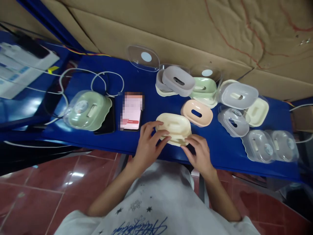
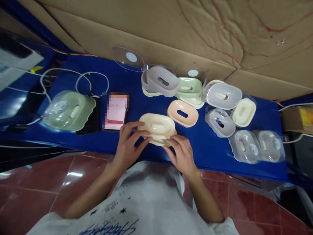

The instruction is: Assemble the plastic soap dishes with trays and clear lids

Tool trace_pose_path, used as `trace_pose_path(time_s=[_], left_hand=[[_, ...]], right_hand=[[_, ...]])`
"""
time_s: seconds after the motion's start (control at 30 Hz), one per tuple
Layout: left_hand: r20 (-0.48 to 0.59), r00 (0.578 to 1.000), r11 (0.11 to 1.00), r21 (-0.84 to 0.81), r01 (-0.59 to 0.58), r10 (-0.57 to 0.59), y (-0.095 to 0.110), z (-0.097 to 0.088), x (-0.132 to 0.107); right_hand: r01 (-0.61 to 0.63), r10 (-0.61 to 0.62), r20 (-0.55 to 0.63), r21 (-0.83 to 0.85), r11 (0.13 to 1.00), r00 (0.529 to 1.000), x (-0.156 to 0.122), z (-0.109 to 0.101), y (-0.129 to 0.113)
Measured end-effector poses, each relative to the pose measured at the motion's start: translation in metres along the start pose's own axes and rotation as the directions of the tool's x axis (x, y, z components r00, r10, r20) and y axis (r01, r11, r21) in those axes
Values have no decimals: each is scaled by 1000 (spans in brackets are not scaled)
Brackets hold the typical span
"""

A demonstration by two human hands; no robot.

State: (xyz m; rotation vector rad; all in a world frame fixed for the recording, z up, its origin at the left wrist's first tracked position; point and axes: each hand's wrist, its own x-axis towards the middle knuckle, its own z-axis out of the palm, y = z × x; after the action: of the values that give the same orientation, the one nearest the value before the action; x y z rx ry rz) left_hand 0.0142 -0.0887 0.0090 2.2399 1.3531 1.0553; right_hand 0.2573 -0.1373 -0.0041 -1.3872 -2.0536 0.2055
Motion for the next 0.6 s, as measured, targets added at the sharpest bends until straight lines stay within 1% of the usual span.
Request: trace_pose_path(time_s=[0.03,0.07,0.17,0.23,0.3,0.37,0.47,0.53,0.6], left_hand=[[2,1000,1000,2,-5,5,1,3,-4],[10,1000,1000,3,-5,5,2,6,-8],[63,998,1000,20,-22,20,2,12,-18],[99,994,997,45,-57,52,0,12,-22],[114,990,993,70,-90,82,-4,10,-21],[89,992,991,87,-98,91,-10,7,-15],[6,1000,996,85,-29,29,-20,6,0],[-12,1000,996,83,24,-23,-24,8,9],[-14,999,994,100,48,-47,-25,9,13]], right_hand=[[16,-16,-21,-5,1000,1000,4,1,2],[38,-38,-15,-19,999,999,8,1,4],[111,-105,94,-61,992,990,12,-1,9],[131,-122,143,-55,990,982,11,-4,13],[105,-97,154,-41,994,983,8,-8,18],[42,-34,142,-54,998,989,6,-12,23],[-28,39,96,-113,993,995,8,-15,32],[-39,50,68,-160,986,996,12,-14,37],[-71,84,49,-214,974,995,16,-12,42]])
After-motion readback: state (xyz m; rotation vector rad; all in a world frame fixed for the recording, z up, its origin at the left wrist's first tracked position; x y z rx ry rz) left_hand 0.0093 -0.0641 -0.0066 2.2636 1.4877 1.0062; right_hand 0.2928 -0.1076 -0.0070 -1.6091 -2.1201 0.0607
